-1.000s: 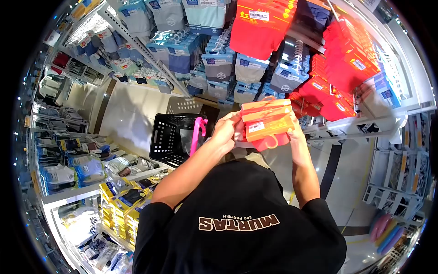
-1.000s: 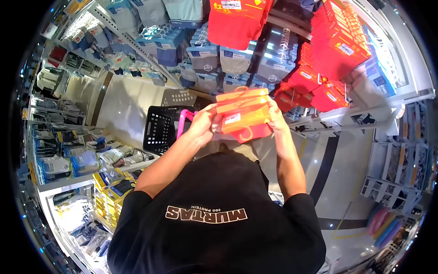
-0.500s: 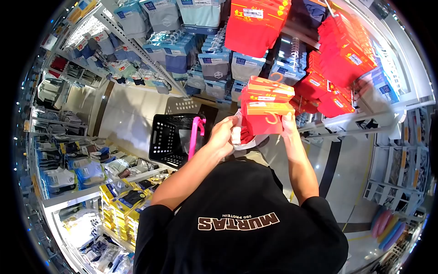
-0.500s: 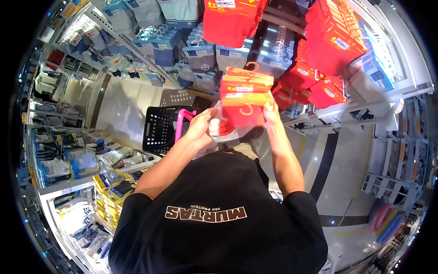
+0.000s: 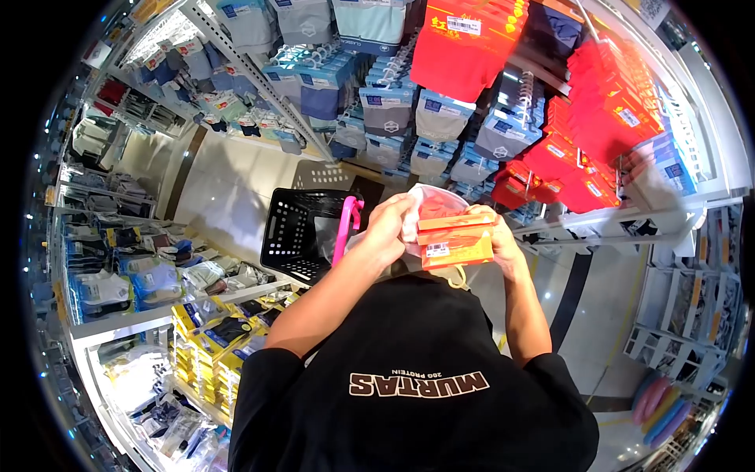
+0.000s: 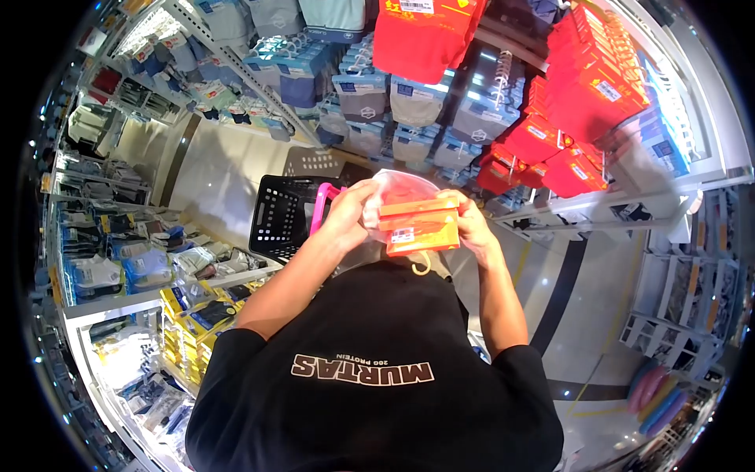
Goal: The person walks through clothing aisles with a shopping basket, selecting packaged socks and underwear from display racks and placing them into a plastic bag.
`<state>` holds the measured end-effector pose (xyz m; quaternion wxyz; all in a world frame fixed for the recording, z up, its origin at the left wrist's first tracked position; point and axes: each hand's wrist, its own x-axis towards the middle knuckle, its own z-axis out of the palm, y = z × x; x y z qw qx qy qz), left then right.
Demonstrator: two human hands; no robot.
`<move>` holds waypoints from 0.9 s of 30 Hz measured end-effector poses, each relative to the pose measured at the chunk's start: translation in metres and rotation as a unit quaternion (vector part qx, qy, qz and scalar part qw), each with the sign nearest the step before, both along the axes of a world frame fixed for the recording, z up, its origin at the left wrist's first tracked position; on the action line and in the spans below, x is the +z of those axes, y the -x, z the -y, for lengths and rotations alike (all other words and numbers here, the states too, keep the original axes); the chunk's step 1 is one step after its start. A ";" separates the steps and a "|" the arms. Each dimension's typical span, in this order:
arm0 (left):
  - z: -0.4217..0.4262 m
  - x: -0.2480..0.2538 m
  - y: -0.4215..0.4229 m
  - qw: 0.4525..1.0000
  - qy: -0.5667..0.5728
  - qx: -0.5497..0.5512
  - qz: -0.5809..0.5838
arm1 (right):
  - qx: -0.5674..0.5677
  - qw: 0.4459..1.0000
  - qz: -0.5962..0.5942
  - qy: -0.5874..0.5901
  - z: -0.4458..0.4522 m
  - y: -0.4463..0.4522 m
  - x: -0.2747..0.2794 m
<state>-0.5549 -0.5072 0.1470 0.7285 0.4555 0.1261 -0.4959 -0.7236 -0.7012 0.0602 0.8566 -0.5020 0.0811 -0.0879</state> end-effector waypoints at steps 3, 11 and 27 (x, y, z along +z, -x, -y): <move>0.001 -0.002 0.004 0.999 0.016 -0.020 0.026 | -0.059 0.997 -0.021 -0.041 -0.005 -0.004 0.005; 0.000 -0.038 0.013 0.948 -0.046 -0.026 0.315 | -0.196 0.954 -0.092 0.209 -0.035 -0.024 -0.009; 0.003 -0.097 0.043 0.999 0.014 -0.009 -0.052 | -0.354 0.906 -0.205 0.107 -0.056 -0.017 -0.053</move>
